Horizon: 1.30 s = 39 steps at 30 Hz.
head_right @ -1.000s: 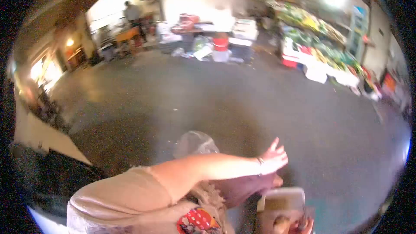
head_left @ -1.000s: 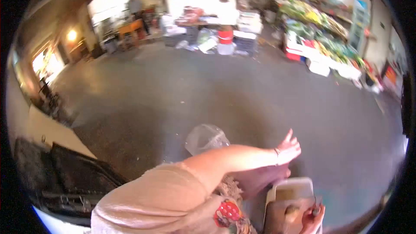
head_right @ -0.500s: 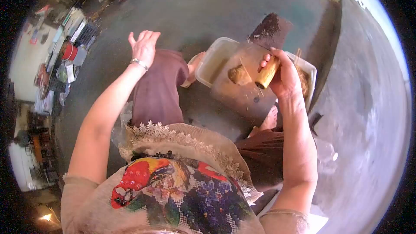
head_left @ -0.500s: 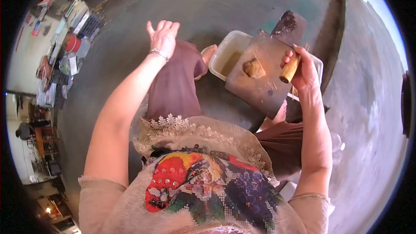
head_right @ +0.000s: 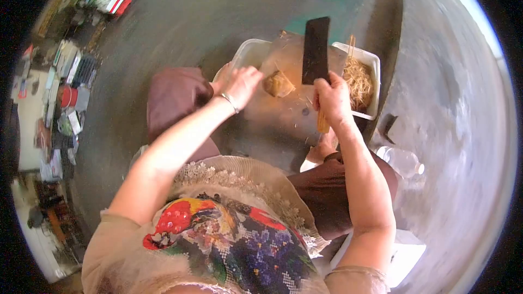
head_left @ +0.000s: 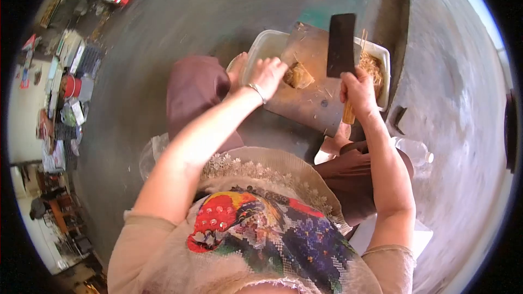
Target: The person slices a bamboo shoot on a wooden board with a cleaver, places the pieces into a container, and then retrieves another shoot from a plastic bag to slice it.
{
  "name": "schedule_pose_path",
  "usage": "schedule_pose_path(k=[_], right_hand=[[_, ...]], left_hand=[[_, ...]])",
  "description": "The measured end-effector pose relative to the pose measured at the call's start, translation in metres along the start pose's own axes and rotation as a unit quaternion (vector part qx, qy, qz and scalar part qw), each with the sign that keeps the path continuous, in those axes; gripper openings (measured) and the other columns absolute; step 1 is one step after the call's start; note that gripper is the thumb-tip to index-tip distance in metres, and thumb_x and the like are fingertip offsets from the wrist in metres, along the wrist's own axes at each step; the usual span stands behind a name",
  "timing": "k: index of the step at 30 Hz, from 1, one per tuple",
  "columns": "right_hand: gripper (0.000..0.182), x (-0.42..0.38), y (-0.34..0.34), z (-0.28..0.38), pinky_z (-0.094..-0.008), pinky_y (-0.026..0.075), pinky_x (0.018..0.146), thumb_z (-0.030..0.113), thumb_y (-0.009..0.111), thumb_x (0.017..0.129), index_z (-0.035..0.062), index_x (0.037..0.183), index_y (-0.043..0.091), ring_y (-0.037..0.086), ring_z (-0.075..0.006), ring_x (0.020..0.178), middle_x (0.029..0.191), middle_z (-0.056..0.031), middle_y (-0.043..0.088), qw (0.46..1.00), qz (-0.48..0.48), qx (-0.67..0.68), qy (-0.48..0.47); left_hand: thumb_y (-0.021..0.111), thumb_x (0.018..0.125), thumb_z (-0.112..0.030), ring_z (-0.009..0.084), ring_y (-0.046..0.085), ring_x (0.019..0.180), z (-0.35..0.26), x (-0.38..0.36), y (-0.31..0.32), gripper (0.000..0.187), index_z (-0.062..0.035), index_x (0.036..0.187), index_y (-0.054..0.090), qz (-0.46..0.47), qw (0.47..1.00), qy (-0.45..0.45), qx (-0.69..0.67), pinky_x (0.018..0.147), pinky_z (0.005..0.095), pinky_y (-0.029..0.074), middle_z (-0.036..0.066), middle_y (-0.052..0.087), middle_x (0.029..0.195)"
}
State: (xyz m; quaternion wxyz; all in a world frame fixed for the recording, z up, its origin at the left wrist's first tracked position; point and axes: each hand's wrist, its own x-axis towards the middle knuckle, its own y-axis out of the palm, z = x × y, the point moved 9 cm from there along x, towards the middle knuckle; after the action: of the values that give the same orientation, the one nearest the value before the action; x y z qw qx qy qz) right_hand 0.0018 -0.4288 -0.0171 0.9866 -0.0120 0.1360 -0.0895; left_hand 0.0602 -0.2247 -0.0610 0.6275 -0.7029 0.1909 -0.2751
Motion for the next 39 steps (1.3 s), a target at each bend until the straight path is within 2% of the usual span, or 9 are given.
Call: schedule_pose_path(k=[2,4,6,10,14,16,23,28,39], right_hand=[[0.012,0.000,-0.001,-0.014,-0.0302,0.043,0.043,0.010,0.052,0.081,-0.0007,0.083,0.057,0.052,-0.0155,0.043,0.054,-0.0088,0.053,0.992,-0.032,-0.119,-0.002],[0.019,-0.001,0.004,-0.012,-0.0460,0.048,0.065,0.015,0.052,0.080,0.0018,0.092,0.060,0.061,-0.0389,0.073,0.074,-0.0226,0.061,0.939,-0.049,-0.330,-0.088],[0.020,-0.005,0.013,-0.016,-0.0498,0.047,0.072,0.017,0.054,0.080,0.0028,0.093,0.059,0.058,-0.0420,0.084,0.082,-0.0221,0.062,0.914,-0.038,-0.395,-0.089],[0.019,-0.006,0.036,-0.038,-0.0492,0.048,0.070,0.012,0.053,0.080,0.0039,0.097,0.056,0.061,-0.0405,0.080,0.077,-0.0227,0.063,0.869,0.002,-0.490,-0.066],[0.015,-0.008,0.048,-0.059,-0.0488,0.048,0.066,0.008,0.051,0.079,0.0020,0.092,0.054,0.063,-0.0401,0.075,0.073,-0.0222,0.063,0.852,0.038,-0.518,-0.071],[0.031,-0.008,0.051,-0.072,-0.0485,0.049,0.067,0.011,0.050,0.081,0.0072,0.111,0.056,0.062,-0.0386,0.074,0.076,-0.0203,0.063,0.836,0.061,-0.544,-0.028],[0.029,-0.011,0.065,-0.067,-0.0448,0.051,0.060,0.008,0.050,0.080,0.0016,0.109,0.050,0.065,-0.0355,0.068,0.075,-0.0175,0.065,0.791,0.063,-0.608,-0.029],[0.027,-0.014,0.065,-0.068,-0.0445,0.051,0.058,0.007,0.049,0.080,0.0013,0.106,0.050,0.065,-0.0355,0.067,0.074,-0.0182,0.065,0.795,0.052,-0.603,-0.042],[0.020,-0.010,0.056,-0.064,-0.0474,0.051,0.063,0.006,0.048,0.081,0.0008,0.101,0.051,0.065,-0.0362,0.071,0.073,-0.0192,0.064,0.790,0.093,-0.606,0.014]], left_hand=[[0.055,0.079,-0.008,0.0260,0.055,0.092,-0.016,-0.002,0.016,0.019,-0.0092,0.097,0.060,-0.017,0.995,0.004,-0.093,0.081,0.0389,0.043,0.007,0.058,0.095],[0.054,0.079,-0.009,0.0264,0.054,0.098,-0.025,-0.001,0.026,0.022,-0.0081,0.100,0.059,-0.001,0.993,0.012,-0.120,0.084,0.0380,0.042,0.008,0.058,0.102],[0.051,0.078,-0.009,0.0249,0.053,0.098,-0.033,0.001,0.018,0.015,-0.0088,0.091,0.058,-0.088,0.983,0.050,-0.152,0.085,0.0374,0.044,0.008,0.056,0.098],[0.053,0.080,-0.010,0.0279,0.050,0.109,-0.036,0.005,0.047,0.025,-0.0061,0.104,0.058,-0.033,0.977,0.068,-0.198,0.092,0.0383,0.042,0.009,0.055,0.113],[0.050,0.081,-0.013,0.0251,0.046,0.114,-0.038,0.005,0.061,0.027,-0.0100,0.106,0.060,-0.034,0.979,0.071,-0.190,0.095,0.0355,0.040,0.008,0.053,0.117],[0.050,0.082,-0.015,0.0255,0.044,0.117,-0.039,0.005,0.058,0.029,-0.0115,0.110,0.060,-0.049,0.985,0.062,-0.154,0.098,0.0365,0.038,0.008,0.051,0.121],[0.051,0.084,-0.018,0.0276,0.044,0.119,-0.039,0.008,0.071,0.030,-0.0121,0.112,0.059,0.019,0.985,0.036,-0.168,0.099,0.0389,0.036,0.010,0.051,0.122],[0.054,0.079,-0.014,0.0313,0.047,0.113,-0.039,0.008,0.070,0.030,-0.0102,0.108,0.061,-0.012,0.984,0.021,-0.178,0.094,0.0415,0.039,0.012,0.057,0.111],[0.053,0.078,-0.007,0.0289,0.047,0.115,-0.041,0.011,0.070,0.032,-0.0065,0.110,0.059,0.002,0.988,0.032,-0.151,0.096,0.0383,0.038,0.012,0.054,0.117]])
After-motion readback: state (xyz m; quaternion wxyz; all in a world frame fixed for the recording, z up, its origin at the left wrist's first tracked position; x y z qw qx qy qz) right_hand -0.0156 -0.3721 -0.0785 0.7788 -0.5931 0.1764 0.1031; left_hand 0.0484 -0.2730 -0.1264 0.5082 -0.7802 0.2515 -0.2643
